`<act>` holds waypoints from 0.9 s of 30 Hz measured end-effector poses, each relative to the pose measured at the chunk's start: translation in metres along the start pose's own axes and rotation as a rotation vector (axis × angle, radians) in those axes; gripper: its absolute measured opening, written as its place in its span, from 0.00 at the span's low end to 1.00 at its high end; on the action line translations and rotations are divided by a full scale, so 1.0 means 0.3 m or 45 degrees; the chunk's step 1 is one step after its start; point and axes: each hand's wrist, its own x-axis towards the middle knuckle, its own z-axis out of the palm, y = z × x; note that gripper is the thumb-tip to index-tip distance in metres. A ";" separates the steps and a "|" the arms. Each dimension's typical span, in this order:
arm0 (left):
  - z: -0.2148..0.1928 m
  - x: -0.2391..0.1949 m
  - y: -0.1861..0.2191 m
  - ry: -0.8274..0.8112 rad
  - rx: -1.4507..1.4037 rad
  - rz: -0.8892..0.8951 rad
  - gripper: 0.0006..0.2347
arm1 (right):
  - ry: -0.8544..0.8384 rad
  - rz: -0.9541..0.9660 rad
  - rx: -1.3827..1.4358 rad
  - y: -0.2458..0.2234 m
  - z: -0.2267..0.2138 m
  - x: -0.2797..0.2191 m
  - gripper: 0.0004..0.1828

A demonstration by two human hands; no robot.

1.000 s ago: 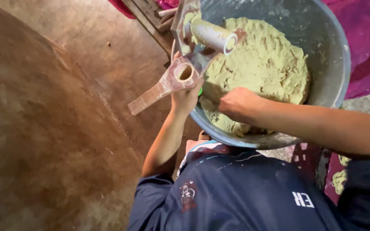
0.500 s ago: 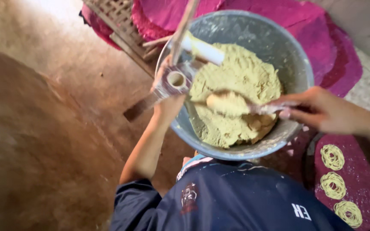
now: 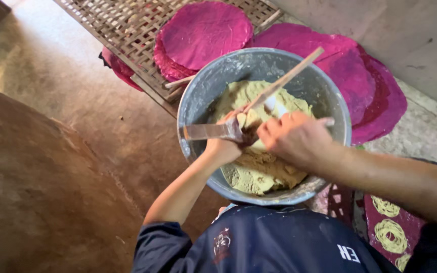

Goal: The person uses a wooden dough press to extrude yellow dough into spiral shapes onto a pink cloth-lined tray. They repeatedly refill the press from a metal bowl and arrange the formed spirals on the tray.

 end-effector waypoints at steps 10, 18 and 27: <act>-0.055 0.041 -0.106 0.567 -0.065 -0.035 0.24 | 0.453 0.500 1.016 0.105 -0.175 -0.042 0.25; -0.120 0.103 -0.081 0.642 0.576 0.074 0.22 | 0.818 0.233 1.675 -0.147 0.287 -0.083 0.27; -0.041 0.110 -0.027 0.310 0.418 -0.609 0.50 | 0.393 0.707 1.764 -0.144 0.315 -0.027 0.26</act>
